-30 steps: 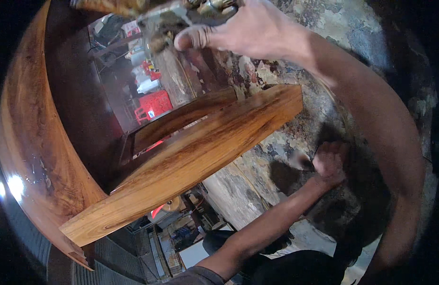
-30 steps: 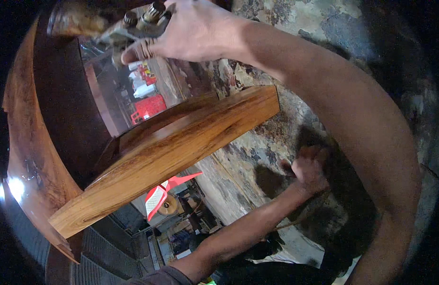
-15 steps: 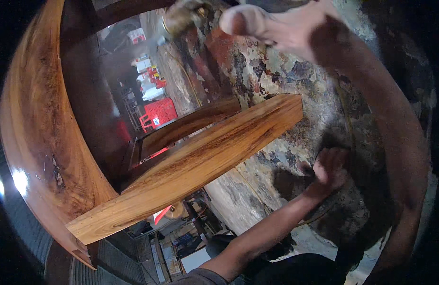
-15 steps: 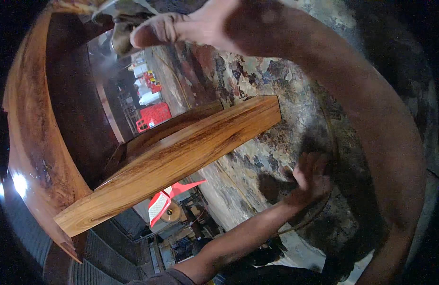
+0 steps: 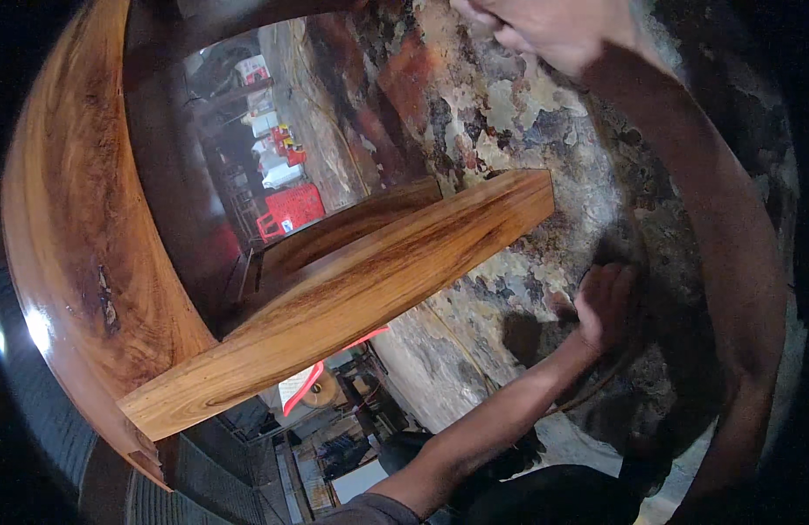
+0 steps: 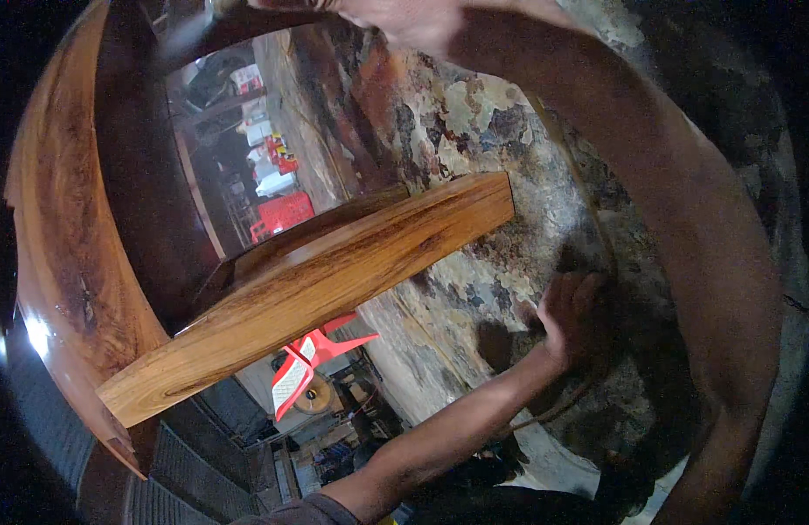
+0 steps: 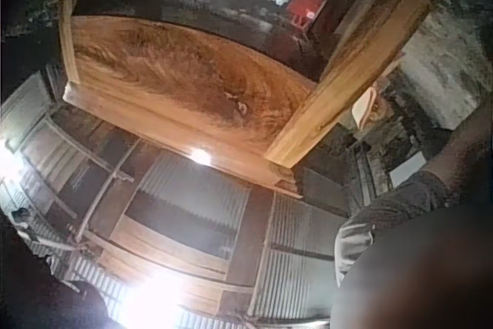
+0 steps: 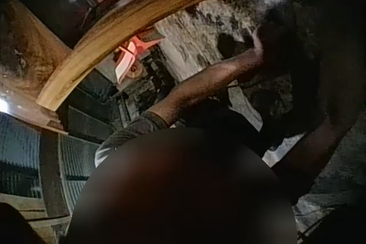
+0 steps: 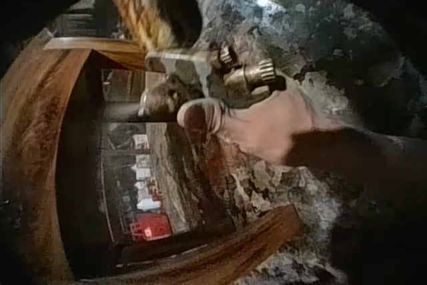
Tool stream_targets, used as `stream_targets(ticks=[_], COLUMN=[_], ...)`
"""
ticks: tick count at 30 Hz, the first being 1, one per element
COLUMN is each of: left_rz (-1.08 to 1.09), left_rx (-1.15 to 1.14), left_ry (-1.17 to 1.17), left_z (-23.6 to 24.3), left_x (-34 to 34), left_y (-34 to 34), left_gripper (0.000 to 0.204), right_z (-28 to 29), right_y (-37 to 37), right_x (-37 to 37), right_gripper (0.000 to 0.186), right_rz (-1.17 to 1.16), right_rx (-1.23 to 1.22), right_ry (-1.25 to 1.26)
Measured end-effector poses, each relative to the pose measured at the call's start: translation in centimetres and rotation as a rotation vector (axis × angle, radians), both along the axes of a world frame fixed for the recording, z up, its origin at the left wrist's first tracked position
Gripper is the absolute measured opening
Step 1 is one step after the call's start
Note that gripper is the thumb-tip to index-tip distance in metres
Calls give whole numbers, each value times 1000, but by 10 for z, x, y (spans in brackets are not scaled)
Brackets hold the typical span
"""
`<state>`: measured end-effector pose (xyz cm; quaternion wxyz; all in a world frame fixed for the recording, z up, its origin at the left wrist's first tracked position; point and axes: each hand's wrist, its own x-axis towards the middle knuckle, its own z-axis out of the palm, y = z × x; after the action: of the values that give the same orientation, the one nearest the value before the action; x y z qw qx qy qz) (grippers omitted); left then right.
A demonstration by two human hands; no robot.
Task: Applying a spray finish to a wooden table and its legs using a spray gun.
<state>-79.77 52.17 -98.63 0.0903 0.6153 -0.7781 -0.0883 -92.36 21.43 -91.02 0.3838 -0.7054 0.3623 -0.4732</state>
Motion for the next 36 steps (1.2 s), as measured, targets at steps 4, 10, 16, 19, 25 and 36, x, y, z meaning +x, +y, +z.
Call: stream_targets(ticks=[4, 10, 16, 19, 25, 36], left_rz=[-11, 84, -67, -105, -21, 130], left_rx=[-55, 187, -19, -54, 79, 88], left_ry=[41, 210, 116, 166, 67, 340], left_z=[-16, -21, -14, -6, -2, -22], left_x=[9, 18, 13, 11, 8, 9], left_y=[10, 19, 5, -1, 2, 14], left_gripper=[34, 37, 49, 49, 41, 38], right_z=[4, 6, 7, 7, 9, 11], right_y=[-4, -1, 1, 2, -3, 0], right_x=[-3, -7, -10, -12, -14, -29], right_gripper=[58, 57, 57, 57, 57, 58], right_rz=[22, 67, 99, 107, 95, 81], right_rx=[61, 119, 173, 187, 205, 257], right_ry=[-57, -88, -107, -119, -148, -166])
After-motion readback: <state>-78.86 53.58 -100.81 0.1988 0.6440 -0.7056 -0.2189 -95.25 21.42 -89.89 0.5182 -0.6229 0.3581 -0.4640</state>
